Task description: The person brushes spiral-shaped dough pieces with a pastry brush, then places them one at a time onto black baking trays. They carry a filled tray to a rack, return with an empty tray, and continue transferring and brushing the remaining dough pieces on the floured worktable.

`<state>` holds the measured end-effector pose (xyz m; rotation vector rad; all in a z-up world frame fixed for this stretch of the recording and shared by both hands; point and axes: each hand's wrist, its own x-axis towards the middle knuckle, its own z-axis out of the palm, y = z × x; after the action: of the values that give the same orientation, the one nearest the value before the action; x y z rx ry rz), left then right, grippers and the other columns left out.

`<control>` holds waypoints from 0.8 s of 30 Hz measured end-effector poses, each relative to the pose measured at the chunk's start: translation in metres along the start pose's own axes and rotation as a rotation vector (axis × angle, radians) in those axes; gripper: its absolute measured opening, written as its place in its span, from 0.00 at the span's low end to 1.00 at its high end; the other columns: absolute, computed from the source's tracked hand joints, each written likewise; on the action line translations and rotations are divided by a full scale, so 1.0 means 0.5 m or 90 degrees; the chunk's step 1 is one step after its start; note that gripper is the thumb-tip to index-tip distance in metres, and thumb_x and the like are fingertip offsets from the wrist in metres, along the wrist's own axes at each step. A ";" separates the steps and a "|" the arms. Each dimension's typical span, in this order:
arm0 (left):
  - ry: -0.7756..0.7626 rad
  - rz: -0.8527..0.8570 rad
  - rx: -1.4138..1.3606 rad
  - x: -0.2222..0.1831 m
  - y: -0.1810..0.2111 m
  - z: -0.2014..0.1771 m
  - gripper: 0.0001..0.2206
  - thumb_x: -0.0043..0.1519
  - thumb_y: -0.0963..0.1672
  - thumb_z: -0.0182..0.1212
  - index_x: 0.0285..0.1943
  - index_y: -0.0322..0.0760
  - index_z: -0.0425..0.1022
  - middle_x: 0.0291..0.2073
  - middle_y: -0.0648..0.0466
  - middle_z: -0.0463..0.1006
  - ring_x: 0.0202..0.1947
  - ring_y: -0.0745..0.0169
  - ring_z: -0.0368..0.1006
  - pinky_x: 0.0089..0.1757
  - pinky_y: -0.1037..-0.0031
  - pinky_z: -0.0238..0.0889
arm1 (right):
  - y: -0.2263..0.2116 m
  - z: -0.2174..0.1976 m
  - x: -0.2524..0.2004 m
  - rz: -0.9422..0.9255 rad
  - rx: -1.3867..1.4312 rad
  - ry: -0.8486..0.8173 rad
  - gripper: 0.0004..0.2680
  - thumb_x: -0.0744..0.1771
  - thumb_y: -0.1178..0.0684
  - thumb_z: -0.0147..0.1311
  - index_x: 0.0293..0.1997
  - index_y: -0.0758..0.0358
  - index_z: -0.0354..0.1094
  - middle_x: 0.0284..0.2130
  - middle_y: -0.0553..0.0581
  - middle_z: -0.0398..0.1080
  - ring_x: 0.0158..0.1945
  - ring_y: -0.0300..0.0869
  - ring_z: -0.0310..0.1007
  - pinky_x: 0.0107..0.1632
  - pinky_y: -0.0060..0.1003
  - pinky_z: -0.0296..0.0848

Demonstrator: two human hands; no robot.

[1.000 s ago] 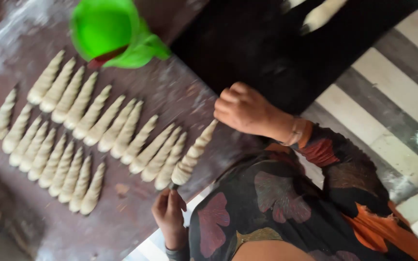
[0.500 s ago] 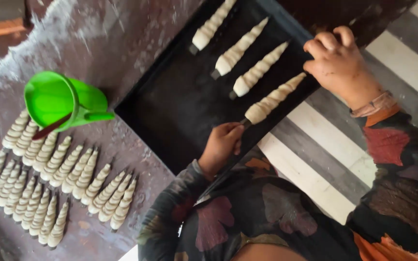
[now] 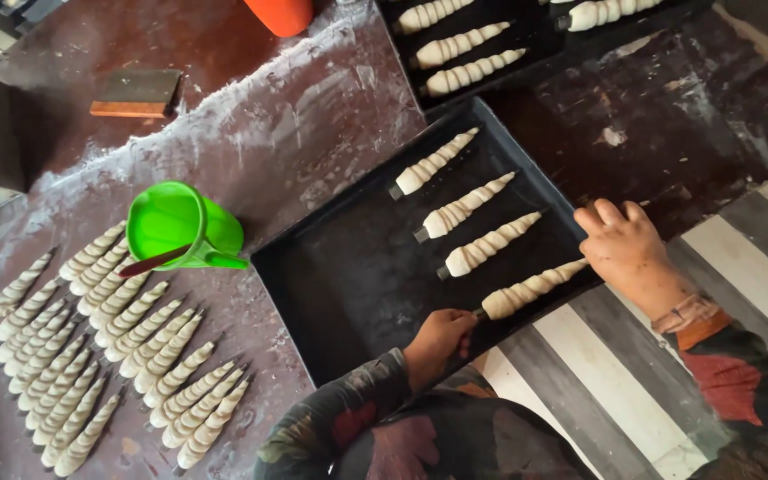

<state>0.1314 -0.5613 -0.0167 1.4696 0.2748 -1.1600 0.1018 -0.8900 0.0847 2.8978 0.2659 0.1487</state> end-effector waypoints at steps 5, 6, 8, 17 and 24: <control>0.035 -0.034 0.018 -0.013 0.009 0.013 0.09 0.65 0.44 0.58 0.46 0.34 0.78 0.20 0.58 0.69 0.16 0.69 0.63 0.22 0.76 0.58 | -0.003 -0.009 -0.005 0.025 0.020 0.040 0.04 0.57 0.52 0.57 0.17 0.52 0.75 0.43 0.47 0.69 0.53 0.45 0.66 0.50 0.44 0.70; 0.029 -0.019 0.015 -0.010 0.007 0.011 0.09 0.66 0.44 0.59 0.46 0.32 0.77 0.21 0.59 0.69 0.17 0.70 0.63 0.23 0.77 0.59 | -0.002 -0.001 -0.005 0.036 0.031 0.042 0.04 0.57 0.52 0.57 0.17 0.52 0.76 0.43 0.47 0.69 0.53 0.45 0.66 0.50 0.44 0.70; 0.024 -0.007 0.013 -0.005 -0.005 0.008 0.09 0.66 0.44 0.59 0.47 0.31 0.77 0.22 0.59 0.69 0.18 0.71 0.63 0.24 0.78 0.61 | -0.005 0.014 -0.010 0.048 0.046 0.044 0.04 0.57 0.52 0.58 0.17 0.52 0.76 0.42 0.47 0.69 0.52 0.45 0.67 0.49 0.44 0.70; 0.031 -0.014 0.033 -0.042 0.035 0.027 0.10 0.66 0.45 0.58 0.48 0.32 0.78 0.21 0.58 0.68 0.17 0.71 0.62 0.22 0.78 0.58 | -0.006 0.051 -0.020 0.069 0.050 0.049 0.04 0.56 0.53 0.58 0.16 0.53 0.75 0.43 0.49 0.68 0.49 0.44 0.70 0.46 0.42 0.73; 0.042 -0.040 0.028 -0.020 0.015 0.018 0.10 0.67 0.45 0.59 0.48 0.32 0.77 0.21 0.59 0.68 0.17 0.70 0.62 0.22 0.77 0.57 | -0.006 0.053 -0.020 0.066 0.079 0.049 0.03 0.56 0.54 0.58 0.17 0.54 0.75 0.42 0.51 0.67 0.49 0.45 0.70 0.45 0.42 0.73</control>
<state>0.1280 -0.5668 -0.0030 1.5487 0.3447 -1.1758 0.0950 -0.8946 0.0577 3.0349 0.1434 0.2714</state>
